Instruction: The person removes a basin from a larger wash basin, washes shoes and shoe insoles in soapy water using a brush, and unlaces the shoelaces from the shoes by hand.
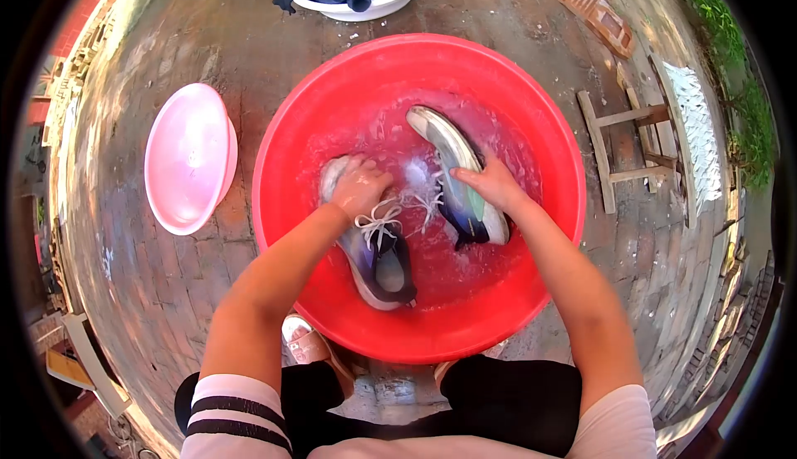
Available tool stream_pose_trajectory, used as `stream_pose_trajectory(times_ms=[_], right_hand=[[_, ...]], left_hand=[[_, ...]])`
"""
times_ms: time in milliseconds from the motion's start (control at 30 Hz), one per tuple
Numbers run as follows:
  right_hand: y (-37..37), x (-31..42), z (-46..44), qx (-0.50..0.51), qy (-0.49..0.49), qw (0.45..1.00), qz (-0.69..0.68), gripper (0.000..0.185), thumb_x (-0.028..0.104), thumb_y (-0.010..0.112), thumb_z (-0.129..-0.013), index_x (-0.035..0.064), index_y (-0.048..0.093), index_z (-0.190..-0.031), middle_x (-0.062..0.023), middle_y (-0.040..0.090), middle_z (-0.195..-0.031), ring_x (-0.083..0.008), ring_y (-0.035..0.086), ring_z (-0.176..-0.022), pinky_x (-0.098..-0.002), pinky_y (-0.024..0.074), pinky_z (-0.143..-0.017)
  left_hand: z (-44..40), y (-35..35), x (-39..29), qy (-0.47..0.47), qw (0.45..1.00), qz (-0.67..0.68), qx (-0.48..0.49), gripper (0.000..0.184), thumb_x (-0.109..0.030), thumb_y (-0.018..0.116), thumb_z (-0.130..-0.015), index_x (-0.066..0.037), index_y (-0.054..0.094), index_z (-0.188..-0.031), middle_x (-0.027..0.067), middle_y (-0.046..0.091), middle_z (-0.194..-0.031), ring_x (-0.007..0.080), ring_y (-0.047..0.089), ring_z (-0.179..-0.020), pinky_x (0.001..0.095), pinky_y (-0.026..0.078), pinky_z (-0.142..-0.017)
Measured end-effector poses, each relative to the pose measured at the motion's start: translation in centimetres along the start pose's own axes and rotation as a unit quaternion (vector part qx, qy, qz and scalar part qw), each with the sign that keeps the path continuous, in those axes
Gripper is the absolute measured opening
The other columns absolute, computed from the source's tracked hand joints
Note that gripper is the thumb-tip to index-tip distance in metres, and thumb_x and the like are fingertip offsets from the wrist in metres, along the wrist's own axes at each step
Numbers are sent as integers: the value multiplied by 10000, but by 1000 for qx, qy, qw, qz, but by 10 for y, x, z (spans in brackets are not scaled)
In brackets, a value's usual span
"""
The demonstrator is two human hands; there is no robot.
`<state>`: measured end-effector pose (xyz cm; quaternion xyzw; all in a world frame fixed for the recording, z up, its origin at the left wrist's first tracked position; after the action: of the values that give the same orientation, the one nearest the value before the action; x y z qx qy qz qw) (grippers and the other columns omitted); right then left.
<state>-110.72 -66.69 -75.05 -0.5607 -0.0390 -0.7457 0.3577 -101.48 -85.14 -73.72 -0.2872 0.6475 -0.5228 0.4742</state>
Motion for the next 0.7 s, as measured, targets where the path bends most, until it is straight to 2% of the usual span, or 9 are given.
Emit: stream_pose_trajectory(times_ms=[100,167,267,300,400,433,500,567,700], right_hand=[[-11,-2,-3,-38,38,981,185,983,587,698,-727,-80,372,-1370,-318,555,-1236,-407,539,-1187,-389,423,-1002],[-7,-11,-8,-29,80,972,218,995,612,680,-713,-73,381,-1370,-319,554,-1234,-400,544,-1181,-396,424,-1001],[2,-28,-19,11,95,980,175,993,626,681,-685,-29,404,-1379,-295,556,-1248,-405,549,-1167,-433,445,-980],[-1,-25,-18,-29,84,982,169,994,646,683,-680,-22,427,-1370,-287,557,-1255,-397,549,-1173,-435,439,-988],[-2,-25,-17,-59,64,987,133,970,645,691,-689,-31,463,-1347,-281,558,-1260,-379,554,-1177,-418,439,-989],[-1,-30,-18,-44,72,994,76,951,642,689,-700,-33,478,-1336,-271,569,-1249,-366,567,-1160,-411,446,-981],[3,-37,-21,-11,86,995,-40,914,635,685,-722,-37,507,-1316,-250,592,-1227,-340,594,-1126,-396,459,-965],[3,-41,-11,-7,139,980,-141,877,632,679,-739,-34,535,-1291,-221,615,-1195,-312,618,-1078,-384,474,-941],[0,-44,-11,28,186,956,-227,788,629,644,-784,-15,586,-1234,-178,646,-1143,-274,646,-1003,-374,497,-896]], left_hand=[[-1,-13,-4,5,1000,-14,-24,204,-258,644,-723,-74,601,-803,105,606,-805,291,562,-896,421,386,-906],[1,-11,6,-23,997,-63,-38,232,-250,650,-725,-65,629,-864,116,622,-836,306,570,-892,418,396,-898],[4,19,41,-101,992,-68,39,292,-255,660,-715,-50,653,-923,147,649,-899,325,583,-958,433,424,-883],[6,29,52,-152,985,3,79,314,-253,663,-720,-52,662,-960,165,665,-968,345,599,-985,458,450,-867],[-8,16,56,-229,973,-2,38,284,-255,656,-742,-53,659,-942,168,672,-956,364,618,-960,476,471,-847],[-6,9,66,-338,939,34,46,271,-246,634,-782,-55,661,-971,165,678,-936,368,634,-903,453,484,-829],[-8,3,84,-379,903,182,-91,272,-242,623,-800,-40,663,-979,177,679,-923,357,641,-900,432,489,-823],[-10,5,100,-402,861,266,-164,289,-224,601,-835,-1,650,-1012,210,673,-948,340,647,-909,403,486,-832],[-51,0,62,-286,882,336,-165,314,-224,593,-857,51,620,-1007,224,656,-953,341,642,-909,393,489,-824]])
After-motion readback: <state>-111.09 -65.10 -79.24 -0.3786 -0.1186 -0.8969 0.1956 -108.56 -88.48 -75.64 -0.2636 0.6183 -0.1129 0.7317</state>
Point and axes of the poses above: each hand's wrist, its own z-axis away from the middle knuckle, its own y-axis out of the palm, x = y × z, the point moved 10 cm from there along -z, towards the middle knuckle
